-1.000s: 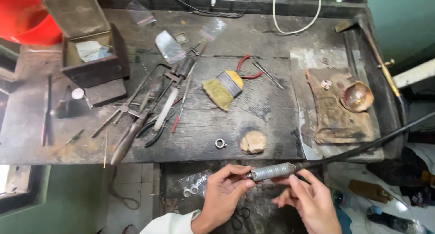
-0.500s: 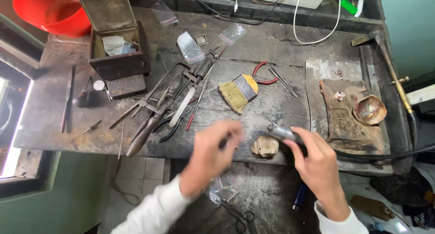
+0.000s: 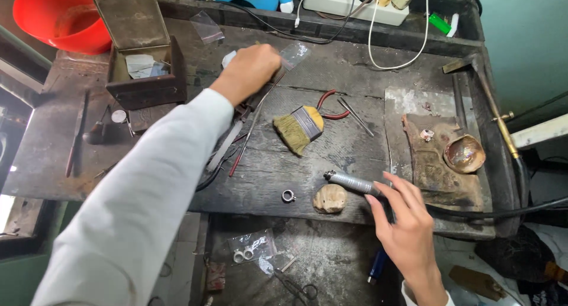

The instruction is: Using a rotary tool to polish and refine a small metal jewelry component on a workbench

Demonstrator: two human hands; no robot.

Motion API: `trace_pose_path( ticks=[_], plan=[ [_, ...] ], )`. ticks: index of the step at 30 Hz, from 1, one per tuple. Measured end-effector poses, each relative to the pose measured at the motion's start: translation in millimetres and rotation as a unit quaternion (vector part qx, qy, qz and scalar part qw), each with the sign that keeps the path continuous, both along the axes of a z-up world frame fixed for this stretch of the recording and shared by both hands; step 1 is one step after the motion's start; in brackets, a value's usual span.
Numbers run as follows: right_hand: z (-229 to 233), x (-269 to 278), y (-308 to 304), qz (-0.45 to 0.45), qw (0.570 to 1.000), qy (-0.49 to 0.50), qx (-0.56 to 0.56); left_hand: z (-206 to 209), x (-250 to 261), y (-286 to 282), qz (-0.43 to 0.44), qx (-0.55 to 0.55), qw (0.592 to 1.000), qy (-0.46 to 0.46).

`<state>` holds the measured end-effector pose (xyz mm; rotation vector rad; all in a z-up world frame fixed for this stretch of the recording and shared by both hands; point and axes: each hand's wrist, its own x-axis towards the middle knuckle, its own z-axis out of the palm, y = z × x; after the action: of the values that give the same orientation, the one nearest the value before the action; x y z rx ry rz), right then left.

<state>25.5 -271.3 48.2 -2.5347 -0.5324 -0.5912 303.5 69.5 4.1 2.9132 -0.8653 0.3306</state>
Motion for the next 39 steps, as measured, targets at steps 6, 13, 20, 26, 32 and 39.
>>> trace_pose_path(
  ticks=[6, 13, 20, 26, 32, 39],
  plan=[
    [22.0, -53.1, 29.4, -0.072, 0.969, 0.093, 0.217, 98.6, -156.1, -35.4, -0.214, -0.261, 0.940, -0.053],
    [44.7, -84.8, 92.6, 0.071, 0.974, 0.039, 0.210, 109.3, -254.7, -66.1, -0.262, -0.245, 0.933, 0.011],
    [87.5, -85.0, 164.8, 0.479, 0.870, 0.072, 0.090, 119.9, -80.2, -7.4, -0.024, 0.140, 0.962, -0.233],
    [77.8, -38.5, 192.8, 0.384, 0.897, 0.069, 0.206, 134.7, -94.6, -1.8, -0.060, -0.307, 0.946, -0.082],
    [49.3, -17.0, 136.6, 0.142, 0.846, 0.293, 0.422, 60.3, -244.5, -25.8, -0.219, -0.416, 0.881, 0.056],
    [-6.3, -35.4, 107.2, 0.172, 0.695, 0.453, 0.531, 32.1, -293.4, -36.3, -0.223, -0.488, 0.844, 0.002]
  ],
)
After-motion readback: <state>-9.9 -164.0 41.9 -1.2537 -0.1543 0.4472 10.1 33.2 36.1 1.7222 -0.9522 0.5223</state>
